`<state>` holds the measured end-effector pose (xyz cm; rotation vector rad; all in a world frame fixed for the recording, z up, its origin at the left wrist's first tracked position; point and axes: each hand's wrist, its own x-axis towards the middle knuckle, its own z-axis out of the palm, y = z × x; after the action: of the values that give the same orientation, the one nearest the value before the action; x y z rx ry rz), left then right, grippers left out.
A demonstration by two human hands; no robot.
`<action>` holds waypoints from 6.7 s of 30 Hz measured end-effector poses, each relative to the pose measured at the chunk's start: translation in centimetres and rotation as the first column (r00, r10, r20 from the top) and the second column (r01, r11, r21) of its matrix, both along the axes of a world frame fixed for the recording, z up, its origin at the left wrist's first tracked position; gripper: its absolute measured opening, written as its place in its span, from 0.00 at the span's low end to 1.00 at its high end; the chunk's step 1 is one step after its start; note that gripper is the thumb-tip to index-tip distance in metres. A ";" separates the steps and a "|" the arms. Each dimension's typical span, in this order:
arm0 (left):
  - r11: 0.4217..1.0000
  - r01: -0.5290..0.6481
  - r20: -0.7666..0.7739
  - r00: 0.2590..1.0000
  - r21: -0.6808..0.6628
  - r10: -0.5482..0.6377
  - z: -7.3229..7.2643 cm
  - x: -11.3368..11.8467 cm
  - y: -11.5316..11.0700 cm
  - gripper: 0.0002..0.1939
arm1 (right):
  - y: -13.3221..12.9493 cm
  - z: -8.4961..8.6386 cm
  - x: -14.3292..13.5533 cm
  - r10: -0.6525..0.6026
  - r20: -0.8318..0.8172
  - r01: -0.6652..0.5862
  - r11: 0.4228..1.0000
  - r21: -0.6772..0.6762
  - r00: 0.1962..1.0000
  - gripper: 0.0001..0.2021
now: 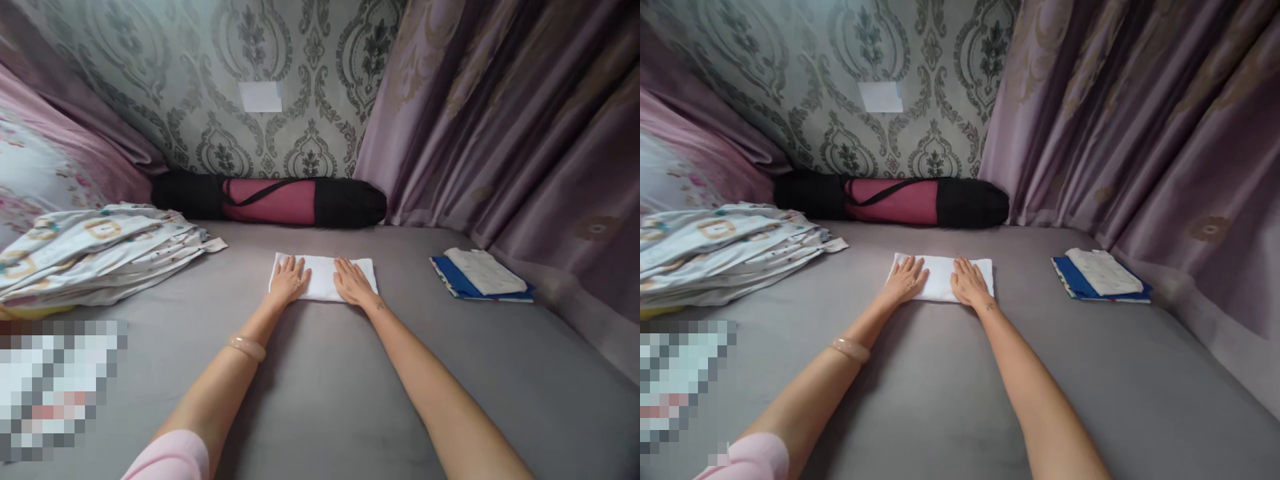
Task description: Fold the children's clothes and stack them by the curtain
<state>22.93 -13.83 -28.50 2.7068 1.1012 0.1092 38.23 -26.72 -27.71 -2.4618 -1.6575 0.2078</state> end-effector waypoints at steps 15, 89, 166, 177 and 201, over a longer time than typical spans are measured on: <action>1.000 -0.009 0.062 0.998 -0.018 0.010 -1.1 -3.2 3.1 0.34 | -2.7 -0.7 3.5 -0.162 0.009 0.162 0.987 -0.009 0.987 0.29; 0.998 -0.054 0.500 0.864 -0.030 0.062 -2.1 -7.8 2.8 0.21 | 8.6 1.8 -8.7 0.064 0.020 -0.063 0.997 -0.048 0.998 0.28; 0.802 0.564 0.039 0.813 0.195 -0.581 3.1 -11.3 -4.8 0.30 | -12.3 3.1 -0.5 -0.400 -0.875 0.567 0.801 -0.191 0.271 0.11; 0.788 0.604 0.042 0.790 0.119 -0.611 4.2 -14.7 -9.0 0.32 | -17.1 4.2 -2.8 -0.401 -0.756 0.391 0.897 -0.208 0.518 0.07; 0.914 0.404 0.191 0.901 -0.039 -0.390 1.0 -4.5 -9.8 0.24 | -14.7 4.4 -3.6 -0.096 -0.982 0.644 0.743 -0.180 -0.164 0.11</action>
<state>18.44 -23.65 -27.55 2.7227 0.4761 0.2321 34.63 -41.44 -23.30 -1.4012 -0.1145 1.1197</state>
